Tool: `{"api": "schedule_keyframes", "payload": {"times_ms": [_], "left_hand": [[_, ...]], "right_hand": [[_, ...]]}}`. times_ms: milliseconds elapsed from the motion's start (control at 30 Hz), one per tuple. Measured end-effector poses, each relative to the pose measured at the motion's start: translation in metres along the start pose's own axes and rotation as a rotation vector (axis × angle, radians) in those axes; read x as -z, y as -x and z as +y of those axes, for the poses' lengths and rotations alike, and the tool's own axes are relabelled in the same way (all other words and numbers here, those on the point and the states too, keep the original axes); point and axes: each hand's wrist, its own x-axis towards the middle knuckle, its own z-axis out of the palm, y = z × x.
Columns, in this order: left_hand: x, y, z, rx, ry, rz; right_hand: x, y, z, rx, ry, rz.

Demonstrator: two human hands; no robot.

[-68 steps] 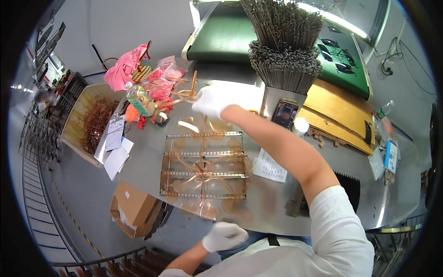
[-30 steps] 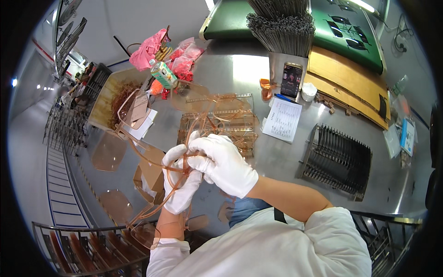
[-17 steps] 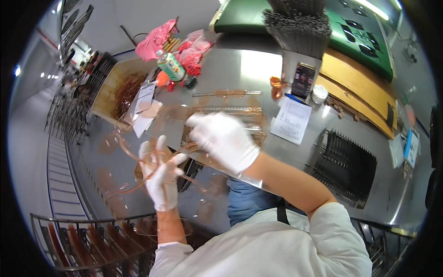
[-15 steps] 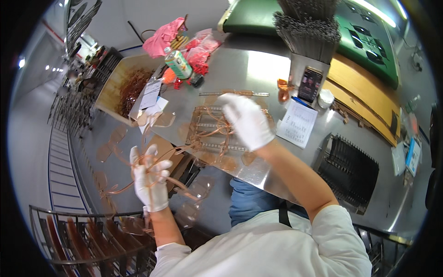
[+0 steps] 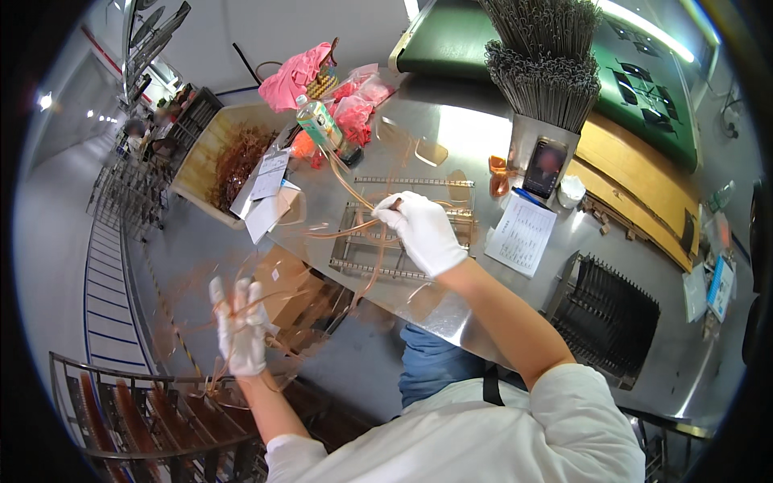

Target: The person assembles decorative metal frames by attaching black plastic pieces to metal grids and arranging copper-colored wire structures on a workbench. They handle multiple frames and components, placing them on a nearby rack.

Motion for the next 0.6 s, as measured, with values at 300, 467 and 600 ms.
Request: {"api": "schedule_keyframes", "payload": {"times_ms": [300,467,600], "left_hand": [[-0.1,-0.067,-0.193,0.351,0.119,-0.36],[-0.141,-0.06,-0.227,0.26,0.084,-0.5],[-0.145,-0.063,-0.232,0.532,0.209,-0.261]], "right_hand": [[0.065,0.067,-0.097,0.259,0.044,0.081],[0.089,0.074,-0.096,0.262,0.184,0.146],[0.098,0.08,-0.094,0.295,0.186,0.142]]}}
